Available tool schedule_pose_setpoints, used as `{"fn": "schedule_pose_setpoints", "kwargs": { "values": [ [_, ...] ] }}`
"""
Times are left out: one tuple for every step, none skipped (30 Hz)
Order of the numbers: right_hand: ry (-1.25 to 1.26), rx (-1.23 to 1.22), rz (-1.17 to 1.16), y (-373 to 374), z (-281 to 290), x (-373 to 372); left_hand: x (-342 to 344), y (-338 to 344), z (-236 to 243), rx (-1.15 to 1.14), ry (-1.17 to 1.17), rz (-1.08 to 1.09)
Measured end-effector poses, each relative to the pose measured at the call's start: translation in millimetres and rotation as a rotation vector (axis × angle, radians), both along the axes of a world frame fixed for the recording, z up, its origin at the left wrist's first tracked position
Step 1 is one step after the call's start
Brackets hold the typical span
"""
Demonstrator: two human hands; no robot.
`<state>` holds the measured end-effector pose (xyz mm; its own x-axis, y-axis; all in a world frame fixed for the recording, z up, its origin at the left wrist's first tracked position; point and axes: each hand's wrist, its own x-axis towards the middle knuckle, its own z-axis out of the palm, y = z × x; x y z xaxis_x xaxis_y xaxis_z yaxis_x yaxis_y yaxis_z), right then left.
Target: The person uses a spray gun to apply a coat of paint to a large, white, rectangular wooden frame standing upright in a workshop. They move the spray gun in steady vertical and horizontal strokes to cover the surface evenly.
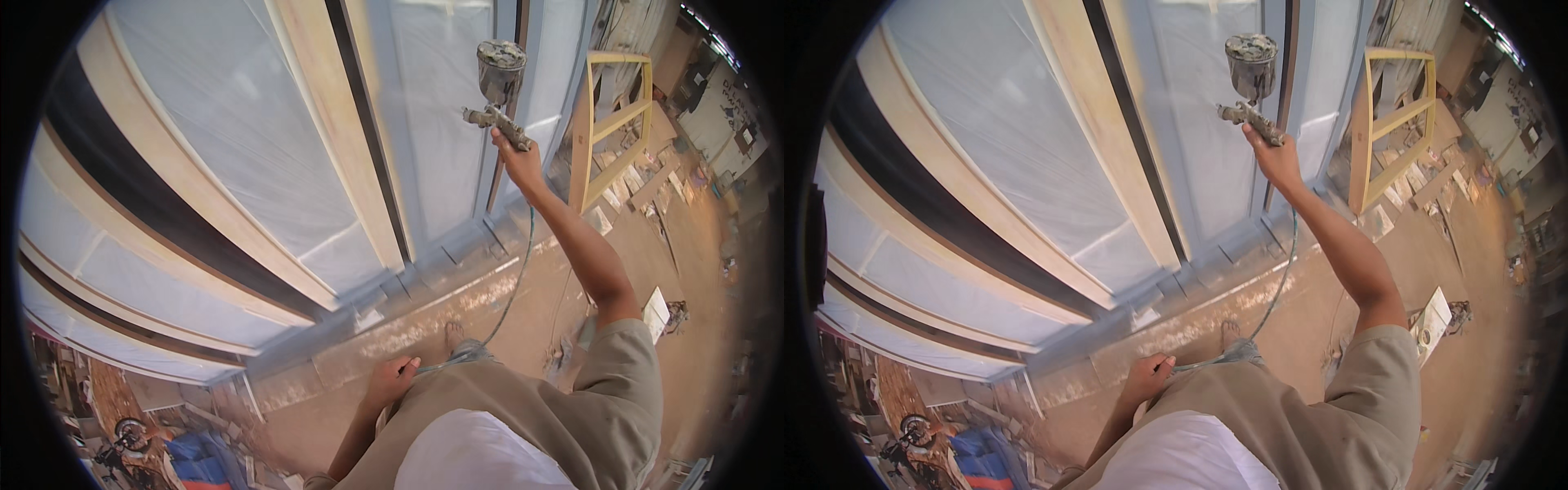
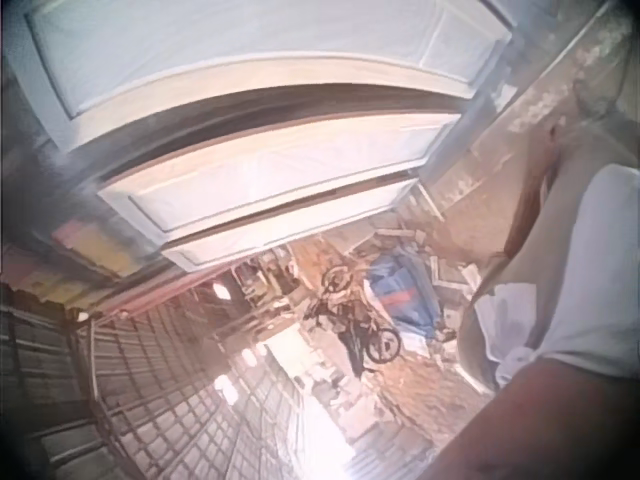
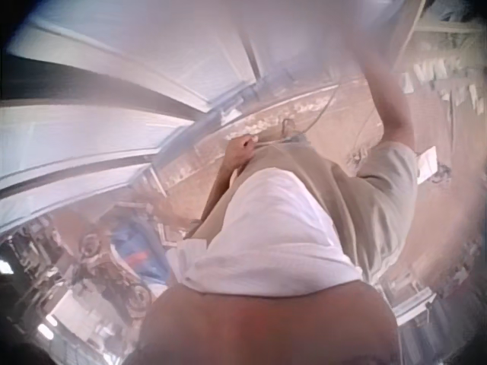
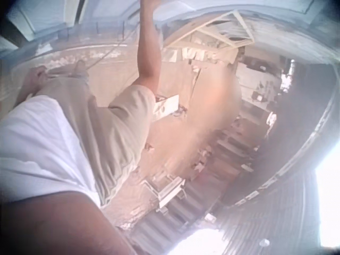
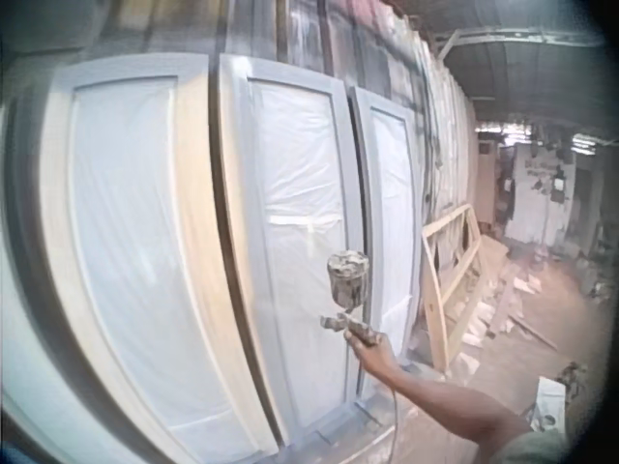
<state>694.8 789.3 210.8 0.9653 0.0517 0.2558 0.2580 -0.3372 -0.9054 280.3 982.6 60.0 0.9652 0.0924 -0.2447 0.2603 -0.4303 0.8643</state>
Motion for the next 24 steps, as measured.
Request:
{"fn": "schedule_pose_setpoints", "kwargs": {
  "values": [
    [-0.037, 0.013, -0.002, 1, 19, -2, 2, 1, 6, 0.02, -0.025, -0.009],
    [-0.072, 0.025, -0.007, 0, 37, -2, 4, 0, 14, 0.039, -0.047, -0.019],
    [-0.108, 0.036, -0.011, 0, 57, -1, 8, -1, 20, 0.057, -0.071, -0.029],
    [-0.179, 0.076, 0.002, 1, 74, -1, 8, -1, 20, 0.057, -0.125, -0.022],
    [-0.19, 0.06, -0.015, 0, 92, -2, 9, -3, 21, 0.051, -0.142, -0.016],
    [-0.201, 0.045, -0.032, -2, 113, -2, 12, -3, 24, 0.045, -0.16, -0.01],
    [-0.208, 0.028, -0.047, -3, 129, -4, 11, -5, 24, 0.038, -0.174, -0.002],
    [-0.247, 0.1, -0.009, -3, 145, -4, 12, -5, 22, 0.038, -0.212, 0.002],
    [-0.292, 0.124, -0.012, -2, 163, -7, 14, -6, 23, 0.038, -0.206, 0.008],
    [-0.333, 0.146, -0.013, 0, 178, -10, 13, -8, 32, 0.037, -0.197, 0.015],
    [-0.374, 0.168, -0.014, 2, 193, -11, 14, -9, 40, 0.035, -0.188, 0.022],
    [-0.408, 0.161, -0.049, 3, 207, -8, 16, -9, 46, 0.035, -0.185, 0.03],
    [-0.404, 0.18, -0.037, 5, 222, -8, 17, -9, 50, 0.033, -0.182, 0.039],
    [-0.402, 0.199, -0.026, 5, 238, -10, 19, -9, 54, 0.03, -0.179, 0.049],
    [-0.4, 0.218, -0.015, 6, 253, -11, 20, -10, 58, 0.015, -0.195, 0.066],
    [-0.395, 0.254, 0.001, 8, 266, -9, 19, -11, 62, 0.001, -0.209, 0.086],
    [-0.42, 0.278, 0.001, 11, 279, -8, 20, -12, 64, -0.013, -0.224, 0.106],
    [-0.444, 0.303, 0.001, 13, 293, -9, 22, -12, 65, -0.027, -0.228, 0.118],
    [-0.465, 0.327, -0.001, 14, 305, -9, 22, -13, 66, -0.043, -0.228, 0.129],
    [-0.502, 0.332, 0.0, 14, 319, -9, 23, -14, 66, -0.058, -0.228, 0.139],
    [-0.528, 0.352, 0.002, 15, 333, -7, 24, -14, 66, -0.062, -0.238, 0.147],
    [-0.542, 0.367, 0.009, 21, 341, 0, 23, -13, 62, -0.071, -0.237, 0.163],
    [-0.558, 0.379, 0.005, 21, 351, 5, 25, -14, 62, -0.083, -0.234, 0.167],
    [-0.579, 0.415, 0.038, 22, 362, 9, 26, -15, 65, -0.098, -0.236, 0.172]
  ]
}}
